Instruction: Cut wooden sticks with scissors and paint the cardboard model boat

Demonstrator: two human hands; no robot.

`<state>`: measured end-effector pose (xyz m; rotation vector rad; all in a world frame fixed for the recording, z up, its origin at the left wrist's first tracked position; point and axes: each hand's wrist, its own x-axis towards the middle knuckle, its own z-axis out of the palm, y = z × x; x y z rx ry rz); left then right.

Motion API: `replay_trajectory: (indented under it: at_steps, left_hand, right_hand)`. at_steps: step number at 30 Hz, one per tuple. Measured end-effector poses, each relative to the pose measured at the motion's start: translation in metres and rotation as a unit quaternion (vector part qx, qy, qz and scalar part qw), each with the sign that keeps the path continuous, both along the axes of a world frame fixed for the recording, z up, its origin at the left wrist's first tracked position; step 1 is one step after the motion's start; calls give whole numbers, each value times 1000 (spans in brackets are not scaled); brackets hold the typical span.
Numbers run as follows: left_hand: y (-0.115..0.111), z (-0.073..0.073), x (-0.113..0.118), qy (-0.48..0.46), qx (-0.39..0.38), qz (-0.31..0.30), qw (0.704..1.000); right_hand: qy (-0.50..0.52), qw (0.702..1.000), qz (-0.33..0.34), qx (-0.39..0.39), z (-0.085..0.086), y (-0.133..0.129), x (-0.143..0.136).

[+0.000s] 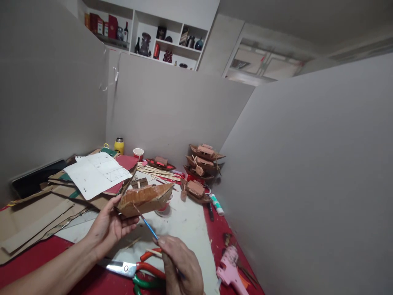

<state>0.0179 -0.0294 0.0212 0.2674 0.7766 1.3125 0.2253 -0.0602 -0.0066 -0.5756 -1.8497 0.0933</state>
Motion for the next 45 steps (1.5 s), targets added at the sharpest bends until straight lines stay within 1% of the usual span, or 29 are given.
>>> replay_trajectory:
  at_steps: [3, 8, 9, 12, 14, 15, 19, 21, 23, 25, 28, 30, 35, 37, 40, 45]
  left_hand:
    - [0, -1, 1, 6, 7, 4, 1000]
    - [0, -4, 2, 17, 19, 30, 999]
    - [0, -4, 2, 19, 23, 33, 999]
    - [-1, -3, 2, 28, 39, 31, 998]
    - [-1, -2, 2, 32, 43, 34, 998]
    - [-2, -2, 3, 33, 42, 37, 998]
    - [-2, -3, 3, 33, 40, 46, 998]
    - [-2, -4, 3, 35, 41, 45, 998]
    - [-2, -4, 2, 36, 43, 43, 997]
    - [-2, -4, 2, 35, 42, 39, 998]
    - [0, -4, 2, 27, 38, 35, 998]
    - [1, -4, 2, 23, 34, 30, 999]
    - [1, -1, -1, 10, 5, 25, 1000]
    - [2, -1, -2, 2, -3, 19, 1000]
    - [2, -1, -3, -5, -5, 12, 1000]
    - [2, 0, -4, -8, -2, 7, 1000]
  right_hand:
    - [-20, 1000, -7, 15, 1, 0, -1]
    - [-67, 996, 47, 42, 2, 1, -6]
    - [-69, 996, 43, 39, 2, 1, -6]
    - [-38, 999, -6, 19, 0, 0, -4]
    - [-20, 999, -26, 14, 0, -1, -4]
    - [-23, 999, -21, 18, 0, -1, -5]
    - [-64, 996, 36, 49, 2, 0, -8]
    - [-54, 998, 20, 40, 2, 0, -7]
    - [-31, 999, -18, 16, 3, -1, -4]
    - [-27, 999, -27, 11, 3, -1, -4]
    - [-58, 997, 13, 46, 5, 0, -5]
    - [-68, 996, 20, 50, 4, 0, -4]
    - [1, 998, -64, 0, -5, 3, 9]
    - [26, 997, -74, -1, -7, 5, 13]
    - [31, 998, -58, -2, -6, 4, 12]
    - [-32, 999, -5, 32, 1, -2, 1]
